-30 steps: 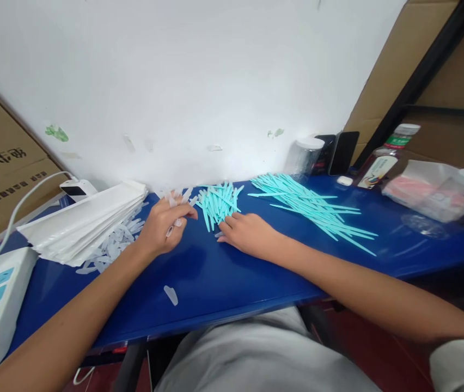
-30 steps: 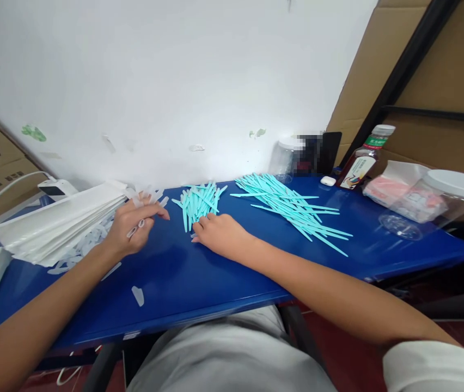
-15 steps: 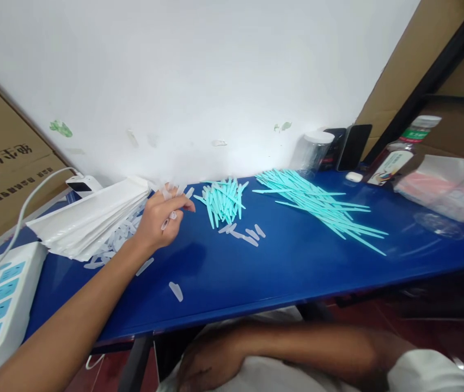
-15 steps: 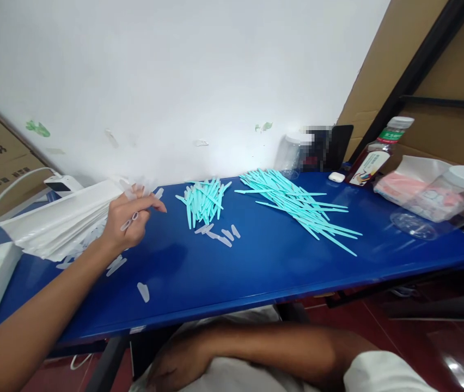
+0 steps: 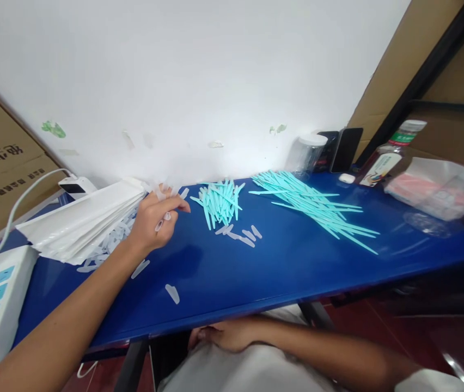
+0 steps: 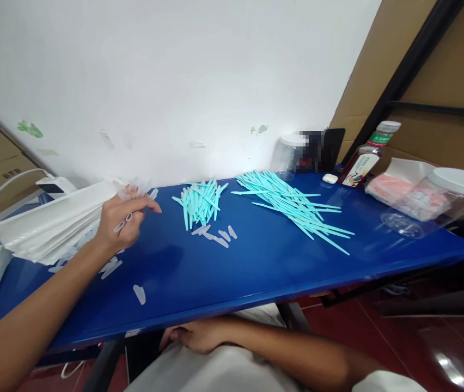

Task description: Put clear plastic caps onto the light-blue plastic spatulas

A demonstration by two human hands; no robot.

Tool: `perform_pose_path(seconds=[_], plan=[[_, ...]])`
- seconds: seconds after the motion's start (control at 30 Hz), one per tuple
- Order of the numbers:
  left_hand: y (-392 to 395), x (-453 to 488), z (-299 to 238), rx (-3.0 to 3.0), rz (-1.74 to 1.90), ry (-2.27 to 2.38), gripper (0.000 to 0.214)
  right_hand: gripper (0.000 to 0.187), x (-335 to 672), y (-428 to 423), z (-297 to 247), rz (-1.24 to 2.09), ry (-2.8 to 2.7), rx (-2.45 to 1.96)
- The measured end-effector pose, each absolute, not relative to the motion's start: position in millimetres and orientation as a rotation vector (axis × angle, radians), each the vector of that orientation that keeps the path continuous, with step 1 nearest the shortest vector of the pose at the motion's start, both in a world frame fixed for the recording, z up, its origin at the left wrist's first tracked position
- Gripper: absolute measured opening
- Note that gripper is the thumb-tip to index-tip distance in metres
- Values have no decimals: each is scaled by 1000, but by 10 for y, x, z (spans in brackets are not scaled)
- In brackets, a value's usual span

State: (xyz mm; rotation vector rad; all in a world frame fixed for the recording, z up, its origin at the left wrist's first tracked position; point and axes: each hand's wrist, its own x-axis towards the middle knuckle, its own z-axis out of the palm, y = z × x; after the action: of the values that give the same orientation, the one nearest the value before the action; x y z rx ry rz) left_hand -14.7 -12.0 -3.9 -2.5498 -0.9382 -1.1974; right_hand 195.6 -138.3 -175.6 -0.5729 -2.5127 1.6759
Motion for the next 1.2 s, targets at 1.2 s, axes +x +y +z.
perform_pose_path(seconds=[1.2], plan=[[-278,86,-99,-2808,-1095,-878,34,35,2519,-229,-18,228,-2825,-939]])
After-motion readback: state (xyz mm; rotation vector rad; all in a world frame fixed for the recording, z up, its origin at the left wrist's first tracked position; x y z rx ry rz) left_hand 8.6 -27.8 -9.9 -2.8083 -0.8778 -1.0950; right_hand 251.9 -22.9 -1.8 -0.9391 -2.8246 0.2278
